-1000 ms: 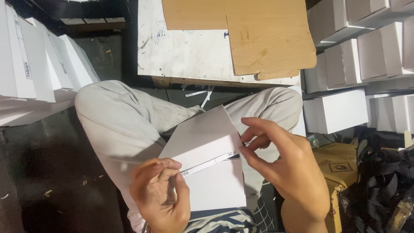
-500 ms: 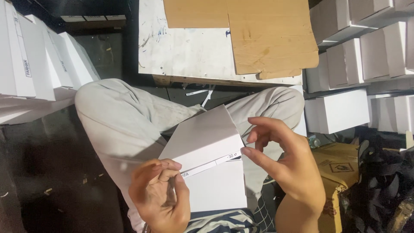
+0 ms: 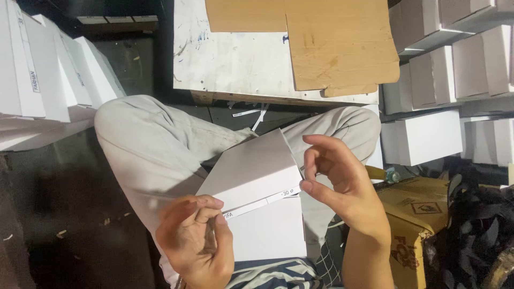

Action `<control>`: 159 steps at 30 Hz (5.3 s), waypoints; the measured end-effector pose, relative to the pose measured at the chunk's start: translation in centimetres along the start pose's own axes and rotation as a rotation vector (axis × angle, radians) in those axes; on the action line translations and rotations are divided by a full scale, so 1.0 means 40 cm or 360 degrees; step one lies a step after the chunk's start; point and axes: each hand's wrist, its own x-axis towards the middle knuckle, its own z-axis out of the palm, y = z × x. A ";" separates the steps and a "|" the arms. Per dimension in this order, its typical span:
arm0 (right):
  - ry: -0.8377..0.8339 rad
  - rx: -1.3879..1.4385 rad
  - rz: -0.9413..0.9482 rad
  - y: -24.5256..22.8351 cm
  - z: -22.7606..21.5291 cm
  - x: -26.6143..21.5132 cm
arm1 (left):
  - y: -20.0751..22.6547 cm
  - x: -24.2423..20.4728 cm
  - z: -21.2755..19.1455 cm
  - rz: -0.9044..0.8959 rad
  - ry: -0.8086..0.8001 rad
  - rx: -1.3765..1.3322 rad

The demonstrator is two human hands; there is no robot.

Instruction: Applying glue to a label strip and adhering it to a cardboard box

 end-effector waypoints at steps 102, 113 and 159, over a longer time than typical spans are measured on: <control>0.0079 0.0017 -0.0071 0.079 -0.041 -0.040 | 0.026 0.008 -0.007 0.0547 -0.0676 0.0803; 0.0066 0.0025 -0.0073 0.079 -0.048 -0.045 | 0.037 -0.016 -0.004 0.0464 -0.0419 0.0794; 0.0210 -0.0347 -0.0245 0.048 0.008 -0.097 | 0.061 0.019 -0.030 -0.0497 -0.0765 -0.0168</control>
